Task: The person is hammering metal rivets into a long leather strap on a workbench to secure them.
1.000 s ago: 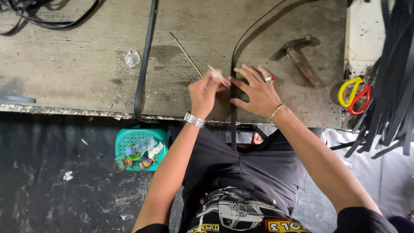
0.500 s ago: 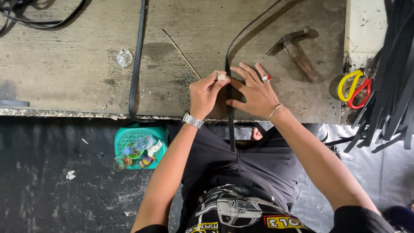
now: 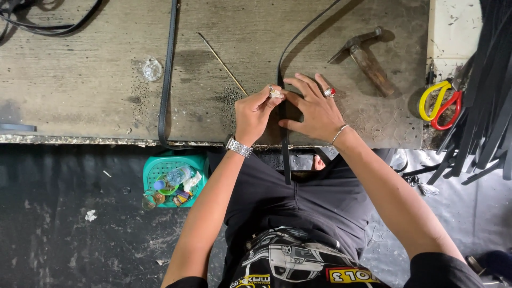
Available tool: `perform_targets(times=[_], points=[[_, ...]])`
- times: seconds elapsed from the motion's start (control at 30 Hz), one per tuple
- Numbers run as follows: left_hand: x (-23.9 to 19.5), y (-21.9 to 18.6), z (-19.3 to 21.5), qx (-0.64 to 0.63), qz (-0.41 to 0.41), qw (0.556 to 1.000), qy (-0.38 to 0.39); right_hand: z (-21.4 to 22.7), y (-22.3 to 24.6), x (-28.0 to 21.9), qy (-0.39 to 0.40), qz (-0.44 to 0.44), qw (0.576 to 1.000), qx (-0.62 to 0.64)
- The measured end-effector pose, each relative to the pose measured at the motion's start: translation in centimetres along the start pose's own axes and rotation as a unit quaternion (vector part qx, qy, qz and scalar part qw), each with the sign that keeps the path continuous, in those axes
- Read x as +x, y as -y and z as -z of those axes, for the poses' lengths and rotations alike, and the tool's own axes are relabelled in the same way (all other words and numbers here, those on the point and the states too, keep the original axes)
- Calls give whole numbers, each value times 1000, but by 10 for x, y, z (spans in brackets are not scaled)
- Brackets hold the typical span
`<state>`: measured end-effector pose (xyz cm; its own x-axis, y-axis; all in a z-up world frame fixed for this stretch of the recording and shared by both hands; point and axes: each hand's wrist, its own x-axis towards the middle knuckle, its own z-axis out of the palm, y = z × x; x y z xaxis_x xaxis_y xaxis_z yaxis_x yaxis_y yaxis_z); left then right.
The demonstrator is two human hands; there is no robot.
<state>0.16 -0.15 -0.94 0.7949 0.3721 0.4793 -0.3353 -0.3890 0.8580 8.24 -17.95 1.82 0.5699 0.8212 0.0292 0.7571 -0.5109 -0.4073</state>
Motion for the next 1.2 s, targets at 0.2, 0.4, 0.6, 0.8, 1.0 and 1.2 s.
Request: perform_targets(times=[0.2, 0.4, 0.6, 0.8, 1.0, 1.2], points=[[-1, 2, 0, 12, -4, 1000, -3, 5, 5, -1, 15, -2, 1000, -11], [0, -3, 0, 22, -8, 1000, -1, 8, 6, 0, 22, -9, 1000, -9], [-5, 11, -2, 50, -43, 998, 9, -13, -4, -7, -136, 54, 989, 0], [-3, 11, -5, 78, -68, 995, 11, 41, -37, -25, -313, -155, 915, -201], [-4, 5, -9, 71, -82, 994, 15, 7, -132, -49, -208, -231, 895, -321], [-11, 23, -12, 59, -95, 994, 2, 48, -76, -52, -239, -146, 960, 2]])
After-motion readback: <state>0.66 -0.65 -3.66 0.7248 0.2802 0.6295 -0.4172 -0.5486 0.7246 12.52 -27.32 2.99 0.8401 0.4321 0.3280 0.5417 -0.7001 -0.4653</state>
